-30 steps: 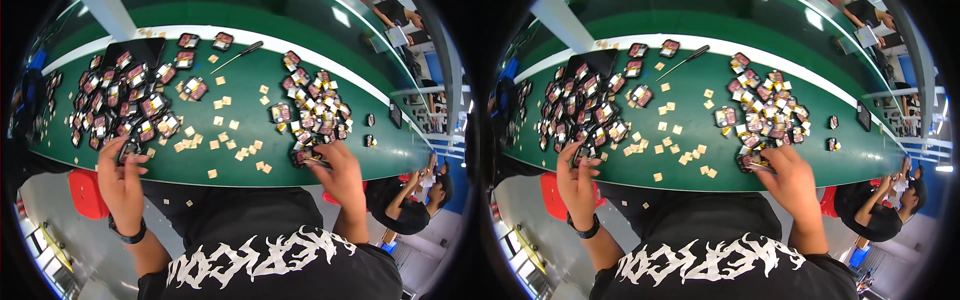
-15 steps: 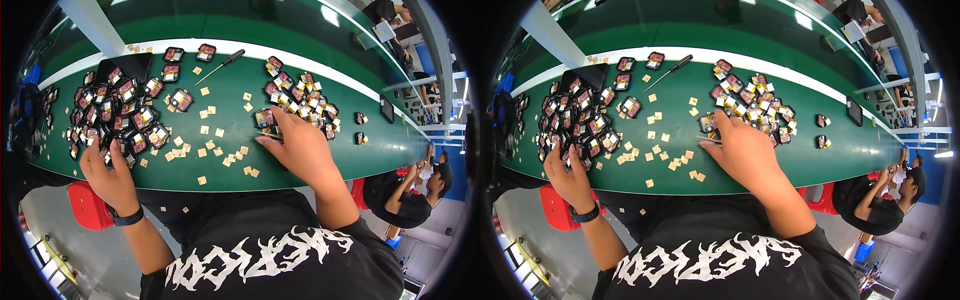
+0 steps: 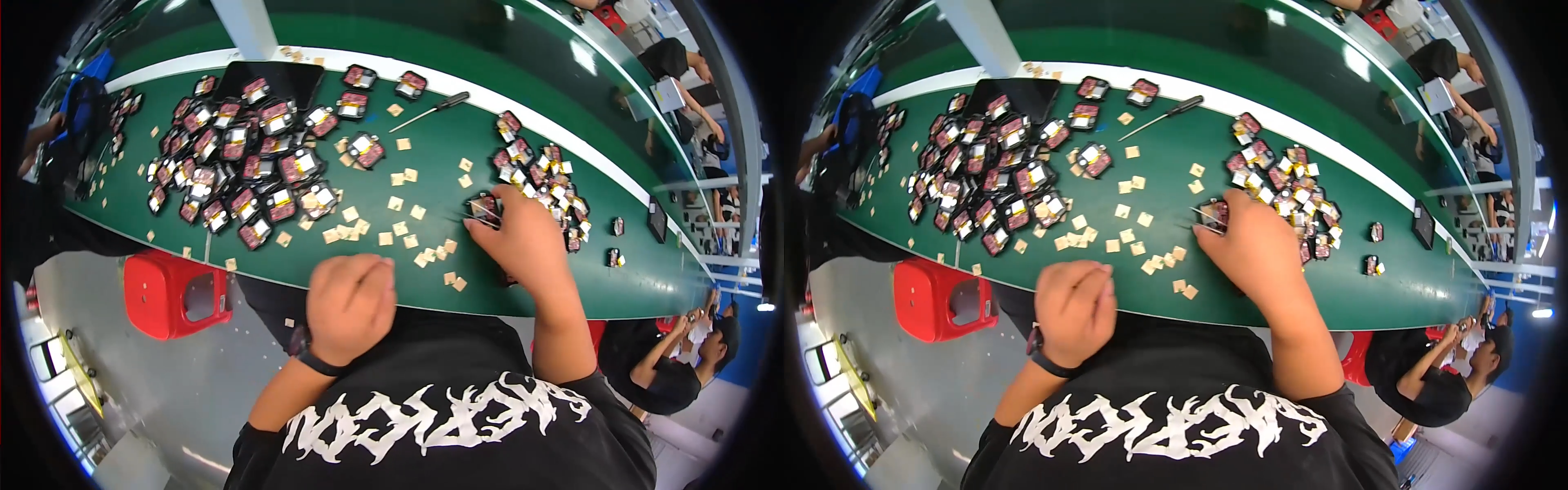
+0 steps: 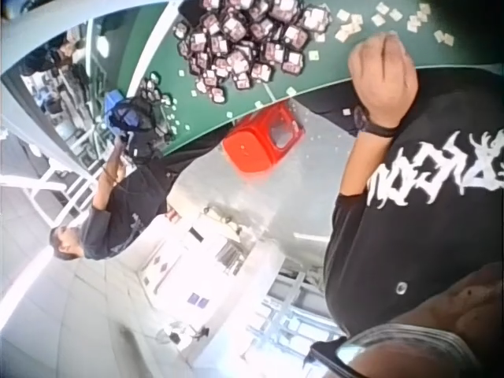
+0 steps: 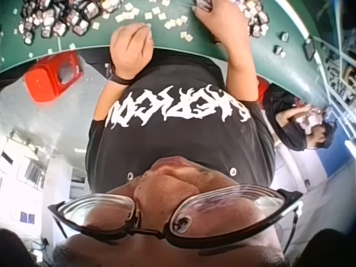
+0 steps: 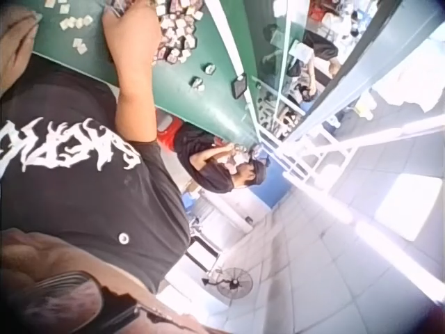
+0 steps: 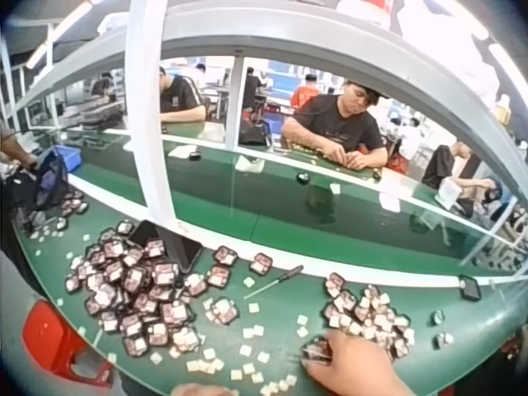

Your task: The recorder is assembling small electronic components, specifically attaching small square pads to larger battery or circuit units using tweezers.

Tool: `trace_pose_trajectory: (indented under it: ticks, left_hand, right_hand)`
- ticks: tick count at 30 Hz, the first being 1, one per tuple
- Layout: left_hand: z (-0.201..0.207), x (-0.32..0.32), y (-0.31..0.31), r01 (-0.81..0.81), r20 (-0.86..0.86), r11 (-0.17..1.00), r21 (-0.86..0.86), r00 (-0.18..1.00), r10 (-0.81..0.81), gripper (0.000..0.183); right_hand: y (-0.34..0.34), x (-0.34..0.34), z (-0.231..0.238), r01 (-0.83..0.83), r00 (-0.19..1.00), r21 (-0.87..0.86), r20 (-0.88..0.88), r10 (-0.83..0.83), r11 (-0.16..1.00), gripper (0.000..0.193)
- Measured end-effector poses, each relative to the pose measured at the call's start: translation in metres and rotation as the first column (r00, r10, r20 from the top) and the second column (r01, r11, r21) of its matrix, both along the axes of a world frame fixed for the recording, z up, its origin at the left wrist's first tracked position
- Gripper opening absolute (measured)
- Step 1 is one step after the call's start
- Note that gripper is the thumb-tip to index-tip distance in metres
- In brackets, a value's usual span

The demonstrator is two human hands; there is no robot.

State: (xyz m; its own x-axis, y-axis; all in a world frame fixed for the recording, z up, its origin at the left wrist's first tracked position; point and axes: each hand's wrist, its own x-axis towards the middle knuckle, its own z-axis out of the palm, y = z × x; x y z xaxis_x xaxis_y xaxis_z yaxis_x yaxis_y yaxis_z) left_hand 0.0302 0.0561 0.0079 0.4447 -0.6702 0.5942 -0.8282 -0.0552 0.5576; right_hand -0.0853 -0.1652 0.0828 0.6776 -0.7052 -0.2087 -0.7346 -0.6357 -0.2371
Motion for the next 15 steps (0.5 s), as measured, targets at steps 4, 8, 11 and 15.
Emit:
trace_pose_trajectory:
  ticks: [4, 8, 11, 15]
  left_hand:
    - [0.011, -0.015, -0.010, 0.120, -0.275, 0.993, -0.018, 0.954, -0.120, 0.044]
    - [0.023, -0.022, -0.016, 0.206, -0.688, 0.976, -0.067, 0.699, -0.195, 0.059]
    - [0.009, -0.017, -0.011, 0.254, -0.660, 0.967, -0.035, 0.720, -0.213, 0.055]
    - [0.000, -0.014, -0.006, 0.217, -0.877, 0.965, -0.150, 0.421, -0.231, 0.041]
  right_hand:
    - [0.013, -0.005, 0.004, -0.025, 0.975, 0.191, 0.223, -0.018, 0.981, 0.049]
    - [0.047, -0.012, 0.016, -0.137, 0.893, 0.787, 0.361, -0.268, 0.602, 0.038]
    - [0.066, -0.008, 0.001, -0.146, 0.884, 0.855, 0.338, -0.323, 0.498, 0.038]
    - [0.064, -0.019, -0.006, -0.166, 0.891, 0.799, 0.373, -0.260, 0.577, 0.038]
